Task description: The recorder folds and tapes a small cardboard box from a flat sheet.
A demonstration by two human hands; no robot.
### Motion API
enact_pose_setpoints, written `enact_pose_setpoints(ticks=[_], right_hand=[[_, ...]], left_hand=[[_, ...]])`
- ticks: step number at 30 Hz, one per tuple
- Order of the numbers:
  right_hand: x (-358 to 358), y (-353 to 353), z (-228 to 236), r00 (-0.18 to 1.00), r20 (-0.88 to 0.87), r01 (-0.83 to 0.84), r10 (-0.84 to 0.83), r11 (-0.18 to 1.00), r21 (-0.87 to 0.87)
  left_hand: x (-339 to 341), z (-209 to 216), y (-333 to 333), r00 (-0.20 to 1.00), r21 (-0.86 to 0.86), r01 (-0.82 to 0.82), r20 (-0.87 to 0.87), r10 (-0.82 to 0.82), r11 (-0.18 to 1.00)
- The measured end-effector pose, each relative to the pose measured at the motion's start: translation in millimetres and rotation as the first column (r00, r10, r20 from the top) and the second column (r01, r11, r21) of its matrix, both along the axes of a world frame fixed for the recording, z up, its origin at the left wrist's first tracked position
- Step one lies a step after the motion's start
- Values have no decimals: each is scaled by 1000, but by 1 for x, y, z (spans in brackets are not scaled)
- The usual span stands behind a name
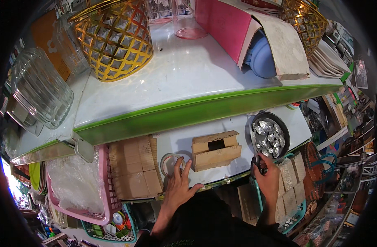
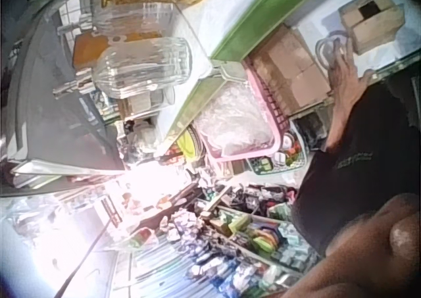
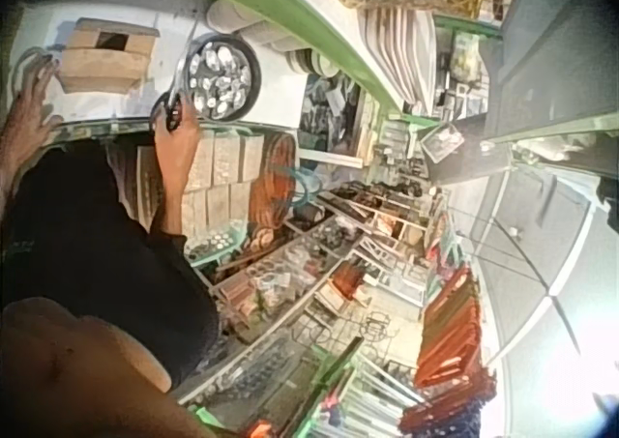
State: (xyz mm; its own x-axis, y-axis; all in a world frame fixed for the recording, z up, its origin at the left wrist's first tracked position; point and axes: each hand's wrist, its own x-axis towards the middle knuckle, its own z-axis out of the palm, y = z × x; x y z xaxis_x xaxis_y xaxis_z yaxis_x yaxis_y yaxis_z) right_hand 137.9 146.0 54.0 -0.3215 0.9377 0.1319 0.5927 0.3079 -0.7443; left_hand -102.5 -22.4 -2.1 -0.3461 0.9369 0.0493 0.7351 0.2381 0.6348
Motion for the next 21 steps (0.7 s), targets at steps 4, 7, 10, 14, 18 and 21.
enact_pose_setpoints(ticks=[4, 7, 10, 14, 18, 21], right_hand=[[-1, -1, -26, 989, 148, 32, -26, 999, -34], [-8, -1, -39, 965, 253, -80, 65, 996, 50], [-15, -1, -42, 938, 340, -97, 71, 993, 61], [-19, 1, -52, 934, 356, -79, 36, 991, 109], [-26, 0, -45, 923, 384, -54, 12, 994, 99], [-27, 0, -44, 922, 387, -41, 5, 996, 85]], left_hand=[[0, -9, 0, 999, -7, 20, -41, -21, 1000], [0, -11, -1, 994, -18, 29, -105, -31, 999], [3, -8, -1, 987, -50, 19, -159, -26, 999], [6, -12, -3, 985, -26, 5, -172, -9, 1000], [10, -13, -4, 983, -55, -6, -181, -4, 998], [10, -15, -5, 980, 9, 15, -200, -13, 1000]])
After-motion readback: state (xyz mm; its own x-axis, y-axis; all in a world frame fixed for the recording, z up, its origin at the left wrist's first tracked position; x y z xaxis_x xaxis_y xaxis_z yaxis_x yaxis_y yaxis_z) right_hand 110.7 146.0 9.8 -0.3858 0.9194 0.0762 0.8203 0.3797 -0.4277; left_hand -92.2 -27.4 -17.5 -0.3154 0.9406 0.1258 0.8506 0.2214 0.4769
